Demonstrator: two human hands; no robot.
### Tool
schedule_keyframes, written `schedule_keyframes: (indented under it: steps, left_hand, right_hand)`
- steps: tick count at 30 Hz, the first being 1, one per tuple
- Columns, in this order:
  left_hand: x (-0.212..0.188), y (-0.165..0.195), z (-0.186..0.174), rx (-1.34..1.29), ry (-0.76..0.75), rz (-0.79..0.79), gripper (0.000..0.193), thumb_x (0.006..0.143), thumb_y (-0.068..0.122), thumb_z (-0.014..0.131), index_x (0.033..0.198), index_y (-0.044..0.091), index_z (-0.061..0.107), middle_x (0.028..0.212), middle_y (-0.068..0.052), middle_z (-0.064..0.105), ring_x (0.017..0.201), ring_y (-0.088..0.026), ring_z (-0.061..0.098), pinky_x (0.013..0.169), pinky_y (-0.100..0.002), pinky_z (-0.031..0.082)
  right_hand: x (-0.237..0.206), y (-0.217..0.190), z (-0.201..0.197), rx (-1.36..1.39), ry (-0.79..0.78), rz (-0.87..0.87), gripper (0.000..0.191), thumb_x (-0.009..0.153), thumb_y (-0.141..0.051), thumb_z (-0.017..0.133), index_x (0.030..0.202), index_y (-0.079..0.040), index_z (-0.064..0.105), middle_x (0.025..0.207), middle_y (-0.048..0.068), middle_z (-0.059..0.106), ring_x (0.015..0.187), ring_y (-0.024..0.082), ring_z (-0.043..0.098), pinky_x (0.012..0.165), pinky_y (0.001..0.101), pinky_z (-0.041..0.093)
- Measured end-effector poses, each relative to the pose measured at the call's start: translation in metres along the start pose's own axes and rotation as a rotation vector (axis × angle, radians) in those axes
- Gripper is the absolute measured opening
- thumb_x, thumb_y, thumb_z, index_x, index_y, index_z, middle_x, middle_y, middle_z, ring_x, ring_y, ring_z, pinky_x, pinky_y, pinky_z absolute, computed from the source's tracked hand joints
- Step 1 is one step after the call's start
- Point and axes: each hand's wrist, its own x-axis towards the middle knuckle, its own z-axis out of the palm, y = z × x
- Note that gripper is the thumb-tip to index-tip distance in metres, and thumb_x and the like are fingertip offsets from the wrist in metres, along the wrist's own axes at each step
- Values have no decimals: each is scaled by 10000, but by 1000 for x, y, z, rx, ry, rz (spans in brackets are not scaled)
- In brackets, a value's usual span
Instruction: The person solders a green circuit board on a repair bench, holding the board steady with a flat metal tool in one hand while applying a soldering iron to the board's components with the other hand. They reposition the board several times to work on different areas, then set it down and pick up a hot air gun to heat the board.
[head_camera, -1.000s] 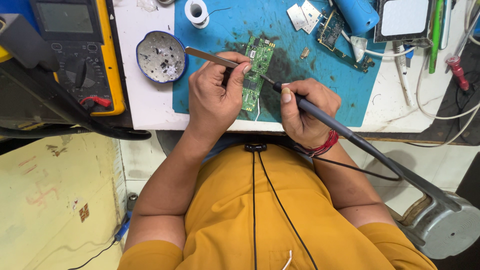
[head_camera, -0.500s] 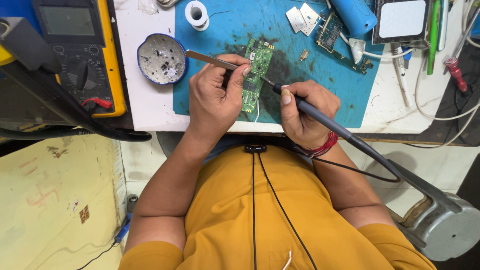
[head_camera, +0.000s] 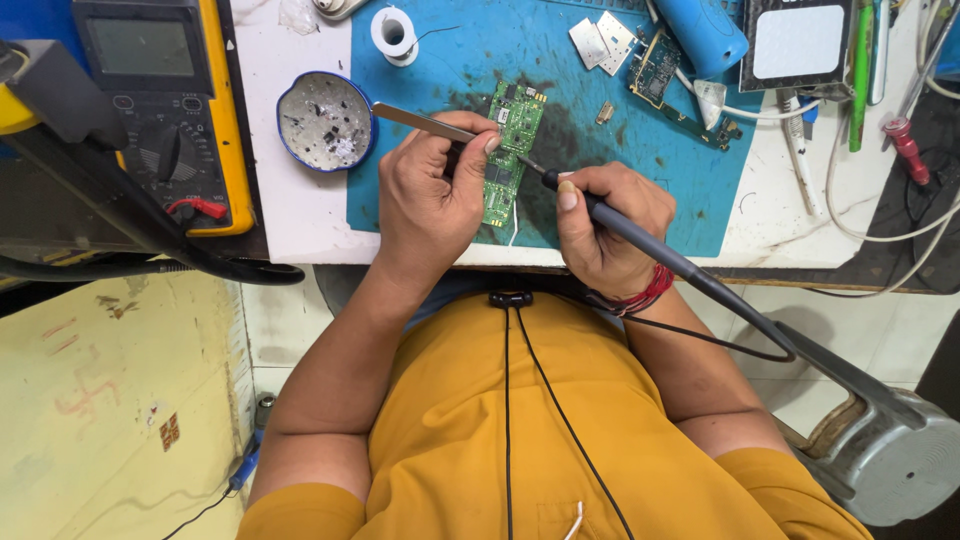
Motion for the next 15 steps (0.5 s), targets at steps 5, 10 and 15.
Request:
schedule_keyframes:
  steps: [5,10,15]
  left_hand:
    - [-1,0,1,7,-4,-16,59,1022,67,719,1028,9,709,822,-57,686,617,-83,576,548,-268,432]
    - [-1,-3,1,13,3,8,63,1031,70,718,1031,10,703,825,-53,681,627,-78,580,559,-263,438]
    - [2,-8,-1,17,7,27,70,1043,79,713,1031,11,702,837,-53,681,635,-80,573,573,-262,444]
  right_hand:
    - [0,0,0,-1,1,1,83,1043,-82,683,993,-25,650,841,104,676,697,243,651,617,314,490]
    - [0,0,0,-13,6,10,81,1039,-80,682,987,-24,655,828,102,669,687,245,639,640,331,481]
    - [0,0,1,11,24,15,89,1050,-86,678,992,-24,651,838,102,675,686,235,633,612,307,477]
